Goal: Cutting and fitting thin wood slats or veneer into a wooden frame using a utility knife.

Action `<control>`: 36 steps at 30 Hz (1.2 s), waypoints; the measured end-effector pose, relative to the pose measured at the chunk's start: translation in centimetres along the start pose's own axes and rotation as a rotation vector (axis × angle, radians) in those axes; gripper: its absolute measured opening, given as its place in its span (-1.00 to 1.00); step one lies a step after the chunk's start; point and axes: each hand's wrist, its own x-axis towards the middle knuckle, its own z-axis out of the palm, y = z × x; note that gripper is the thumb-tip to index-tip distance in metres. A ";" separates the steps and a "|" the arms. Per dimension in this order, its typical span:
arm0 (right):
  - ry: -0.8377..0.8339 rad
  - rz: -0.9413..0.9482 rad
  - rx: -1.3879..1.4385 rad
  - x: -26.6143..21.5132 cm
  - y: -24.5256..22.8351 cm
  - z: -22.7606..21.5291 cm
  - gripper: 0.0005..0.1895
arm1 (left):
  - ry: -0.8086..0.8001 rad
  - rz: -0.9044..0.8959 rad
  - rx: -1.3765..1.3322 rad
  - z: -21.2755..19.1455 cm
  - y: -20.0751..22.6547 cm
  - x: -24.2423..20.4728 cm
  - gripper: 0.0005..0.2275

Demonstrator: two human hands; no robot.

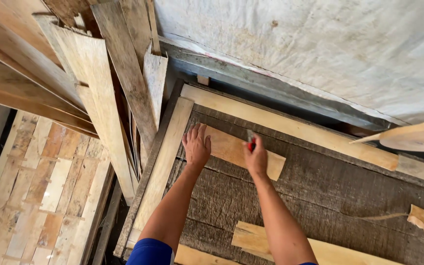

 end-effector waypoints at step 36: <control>-0.122 -0.406 -0.209 6.0 -13.6 9.3 -0.34 | -0.075 -0.222 0.201 1.3 -4.0 4.5 -0.46</control>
